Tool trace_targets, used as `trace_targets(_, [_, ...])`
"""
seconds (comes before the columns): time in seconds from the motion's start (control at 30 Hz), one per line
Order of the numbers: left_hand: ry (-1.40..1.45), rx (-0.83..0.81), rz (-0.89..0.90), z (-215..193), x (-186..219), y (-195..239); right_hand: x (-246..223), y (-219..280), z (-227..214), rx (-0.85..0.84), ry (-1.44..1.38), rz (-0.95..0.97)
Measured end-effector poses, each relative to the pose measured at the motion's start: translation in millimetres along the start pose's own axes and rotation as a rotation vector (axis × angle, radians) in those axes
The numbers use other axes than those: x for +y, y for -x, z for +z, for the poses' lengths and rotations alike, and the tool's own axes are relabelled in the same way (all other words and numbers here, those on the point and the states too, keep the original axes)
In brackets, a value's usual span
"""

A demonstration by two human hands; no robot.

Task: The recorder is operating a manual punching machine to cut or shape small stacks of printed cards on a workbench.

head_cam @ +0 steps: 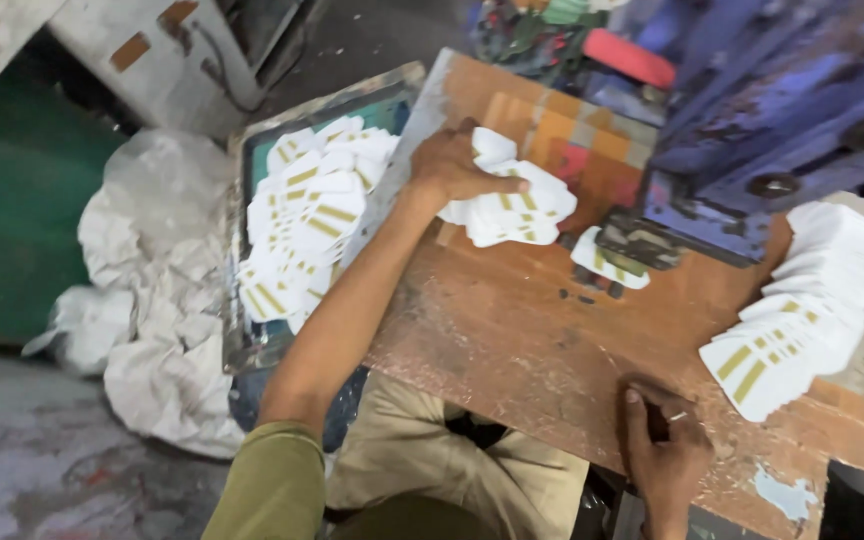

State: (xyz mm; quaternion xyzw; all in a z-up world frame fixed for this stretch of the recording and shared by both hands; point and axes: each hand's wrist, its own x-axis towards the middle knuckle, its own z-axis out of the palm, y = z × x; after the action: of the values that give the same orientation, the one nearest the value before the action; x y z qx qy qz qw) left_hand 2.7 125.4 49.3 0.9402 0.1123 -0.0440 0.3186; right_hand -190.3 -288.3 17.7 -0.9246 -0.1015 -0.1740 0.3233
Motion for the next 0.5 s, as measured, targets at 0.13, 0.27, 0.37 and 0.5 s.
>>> trace_targets(0.13, [-0.007, 0.031, -0.002, -5, 13, 24, 0, 1, 3, -0.019, 0.125, 0.065])
trace_targets(0.27, [-0.063, -0.037, -0.017, -2, 15, 30, -9, 0, 0, 0.016, 0.112, -0.035])
trace_targets(0.37, [0.038, -0.002, 0.075, 3, 10, 31, 2, 3, 4, -0.01, 0.18, -0.005])
trace_targets(0.5, [0.196, 0.022, 0.208, 8, -2, 37, -11, -1, 2, 0.05, 0.112, -0.062])
